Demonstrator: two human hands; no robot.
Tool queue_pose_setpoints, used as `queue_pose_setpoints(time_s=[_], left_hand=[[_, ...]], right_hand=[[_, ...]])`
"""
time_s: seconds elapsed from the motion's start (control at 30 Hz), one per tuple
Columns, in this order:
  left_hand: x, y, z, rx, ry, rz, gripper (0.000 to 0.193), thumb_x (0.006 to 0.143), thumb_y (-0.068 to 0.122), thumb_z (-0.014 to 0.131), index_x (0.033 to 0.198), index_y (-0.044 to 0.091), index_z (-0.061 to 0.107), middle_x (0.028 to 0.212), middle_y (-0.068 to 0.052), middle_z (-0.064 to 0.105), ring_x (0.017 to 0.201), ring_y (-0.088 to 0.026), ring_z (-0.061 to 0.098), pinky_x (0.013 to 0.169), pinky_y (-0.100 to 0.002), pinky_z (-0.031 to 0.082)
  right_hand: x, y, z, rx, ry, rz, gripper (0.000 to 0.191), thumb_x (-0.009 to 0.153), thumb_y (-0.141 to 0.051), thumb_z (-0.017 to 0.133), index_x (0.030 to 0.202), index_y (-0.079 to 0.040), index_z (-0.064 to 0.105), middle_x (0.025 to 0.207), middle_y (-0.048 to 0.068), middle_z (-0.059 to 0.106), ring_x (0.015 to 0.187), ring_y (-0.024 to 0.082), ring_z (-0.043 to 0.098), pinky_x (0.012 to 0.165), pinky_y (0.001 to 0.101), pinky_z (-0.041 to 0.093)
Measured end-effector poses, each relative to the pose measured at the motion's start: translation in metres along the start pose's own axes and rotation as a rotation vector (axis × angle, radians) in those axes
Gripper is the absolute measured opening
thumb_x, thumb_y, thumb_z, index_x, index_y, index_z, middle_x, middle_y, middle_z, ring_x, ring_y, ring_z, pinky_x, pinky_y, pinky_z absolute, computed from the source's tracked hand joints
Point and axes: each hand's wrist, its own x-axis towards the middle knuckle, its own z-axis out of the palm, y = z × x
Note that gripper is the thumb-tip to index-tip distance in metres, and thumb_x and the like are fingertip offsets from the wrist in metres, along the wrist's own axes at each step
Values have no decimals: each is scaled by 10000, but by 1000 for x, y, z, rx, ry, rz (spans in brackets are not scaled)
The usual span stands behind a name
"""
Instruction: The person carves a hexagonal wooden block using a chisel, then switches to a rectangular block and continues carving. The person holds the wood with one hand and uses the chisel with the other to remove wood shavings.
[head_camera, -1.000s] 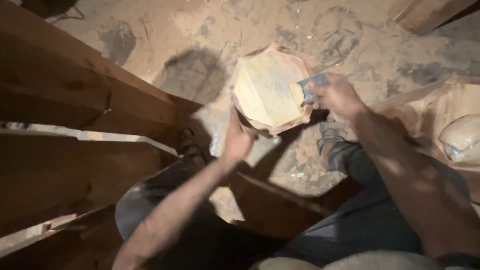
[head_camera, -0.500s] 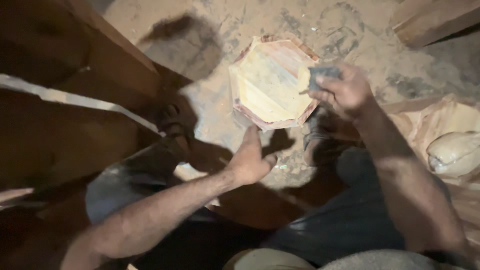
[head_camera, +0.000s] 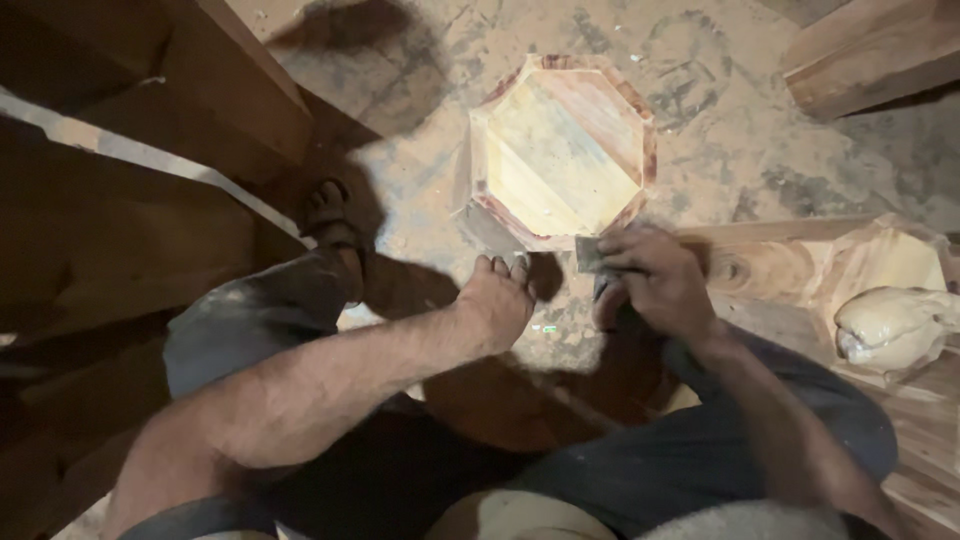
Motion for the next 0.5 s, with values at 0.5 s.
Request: queue_pose_setpoints(time_s=[0.5], left_hand=[[5, 2, -9, 60, -68, 35, 525, 979, 225, 559, 1464, 33, 501, 1597, -258, 353, 1306, -409, 510, 986, -553, 406]], right_hand=[[0, 5, 17, -530, 22, -368, 188, 871, 11, 736, 1058, 21, 715, 1058, 158, 739, 1029, 281, 711, 981, 433, 572]])
